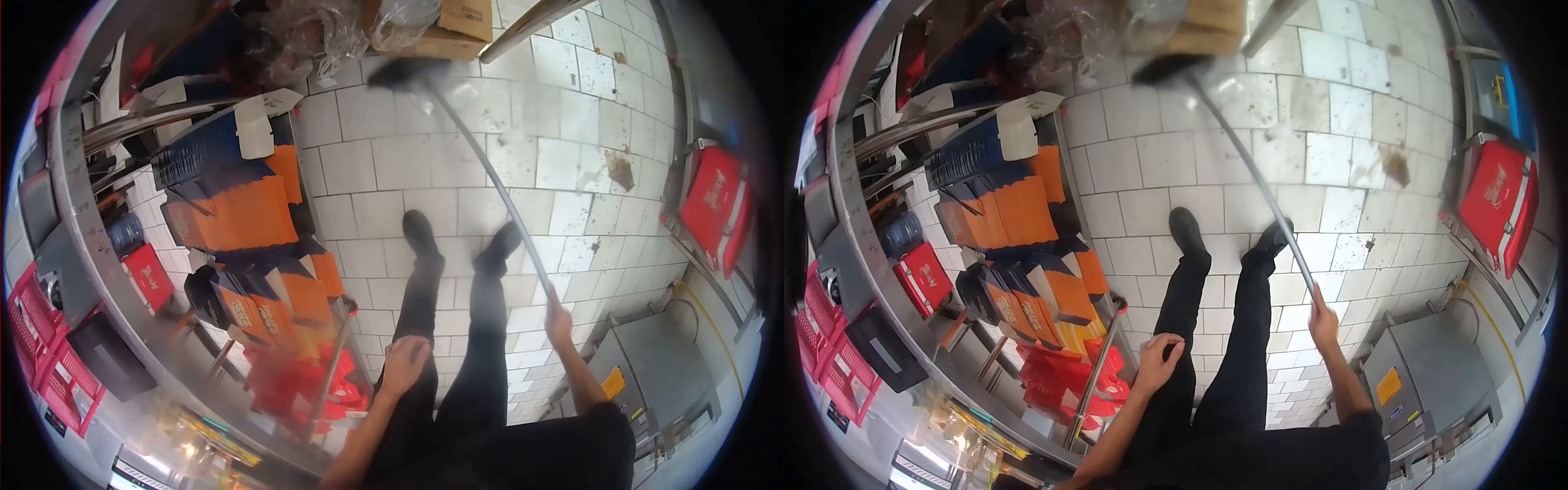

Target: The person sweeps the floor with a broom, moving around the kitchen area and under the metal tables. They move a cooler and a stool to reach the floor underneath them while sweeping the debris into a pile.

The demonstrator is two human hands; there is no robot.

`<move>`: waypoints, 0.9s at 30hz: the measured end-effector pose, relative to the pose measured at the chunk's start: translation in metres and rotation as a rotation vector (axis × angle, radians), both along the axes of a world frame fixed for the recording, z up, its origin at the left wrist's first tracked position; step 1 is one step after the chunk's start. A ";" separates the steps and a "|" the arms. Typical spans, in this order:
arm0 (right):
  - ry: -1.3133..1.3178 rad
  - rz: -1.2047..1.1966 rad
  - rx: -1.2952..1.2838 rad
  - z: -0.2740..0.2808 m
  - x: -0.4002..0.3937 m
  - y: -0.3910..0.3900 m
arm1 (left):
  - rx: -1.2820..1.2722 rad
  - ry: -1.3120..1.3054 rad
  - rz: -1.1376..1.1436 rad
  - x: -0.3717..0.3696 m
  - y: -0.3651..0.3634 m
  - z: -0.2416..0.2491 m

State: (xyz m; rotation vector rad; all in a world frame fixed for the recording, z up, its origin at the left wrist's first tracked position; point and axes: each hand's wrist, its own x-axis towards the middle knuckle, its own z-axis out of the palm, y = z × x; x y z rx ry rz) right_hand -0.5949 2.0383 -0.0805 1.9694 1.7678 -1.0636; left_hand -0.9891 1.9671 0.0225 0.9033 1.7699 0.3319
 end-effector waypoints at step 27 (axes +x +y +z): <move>-0.428 0.583 0.096 0.166 0.183 0.204 | 0.044 0.001 -0.011 0.019 -0.014 -0.006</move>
